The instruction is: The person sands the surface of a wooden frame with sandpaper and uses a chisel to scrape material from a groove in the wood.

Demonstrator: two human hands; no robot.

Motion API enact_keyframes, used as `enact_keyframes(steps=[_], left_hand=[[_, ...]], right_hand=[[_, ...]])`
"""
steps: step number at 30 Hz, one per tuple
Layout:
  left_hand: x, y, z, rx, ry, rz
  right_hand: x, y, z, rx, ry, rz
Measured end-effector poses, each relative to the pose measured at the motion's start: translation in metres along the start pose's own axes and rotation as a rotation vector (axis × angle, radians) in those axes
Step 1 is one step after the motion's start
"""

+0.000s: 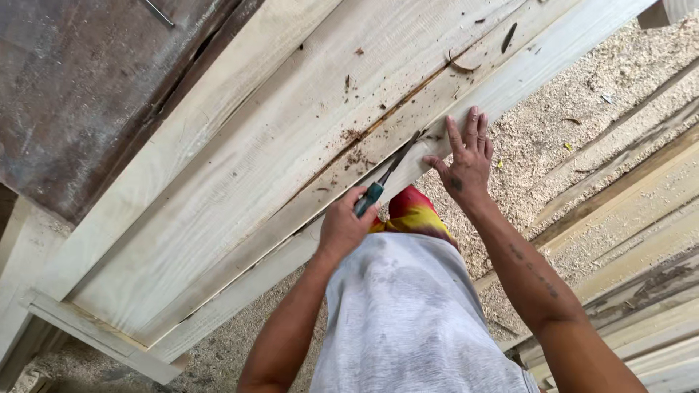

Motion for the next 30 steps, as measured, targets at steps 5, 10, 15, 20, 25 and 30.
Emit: enact_keyframes(steps=[5, 10, 15, 20, 25, 30], left_hand=[[0.003, -0.015, 0.028, -0.028, -0.209, -0.394], [0.041, -0.008, -0.004, -0.357, 0.100, -0.150], [0.056, -0.020, -0.032, -0.167, 0.118, -0.139], [0.053, -0.029, -0.043, -0.111, 0.207, -0.238], [0.004, -0.044, -0.037, 0.074, 0.085, -0.626], [0.008, -0.015, -0.028, -0.054, 0.419, -0.273]], right_hand=[[-0.011, -0.004, -0.009, -0.007, -0.005, -0.047], [-0.003, -0.010, -0.024, 0.068, -0.001, -0.021], [0.013, -0.045, 0.033, 0.428, -0.039, -0.179], [0.009, -0.038, 0.078, 0.659, -0.211, -0.231], [0.002, -0.032, 0.100, 0.684, -0.374, -0.188], [0.009, -0.067, 0.102, 0.813, -0.522, -0.237]])
Point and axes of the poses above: each hand's wrist, its own z-axis towards the middle knuckle, its own x-axis out of the back of the hand, y = z × x, the point moved 7 cm from there along z, towards the middle knuckle, and after that the axes turned 9 degrees about z, right-handed, at the moved point
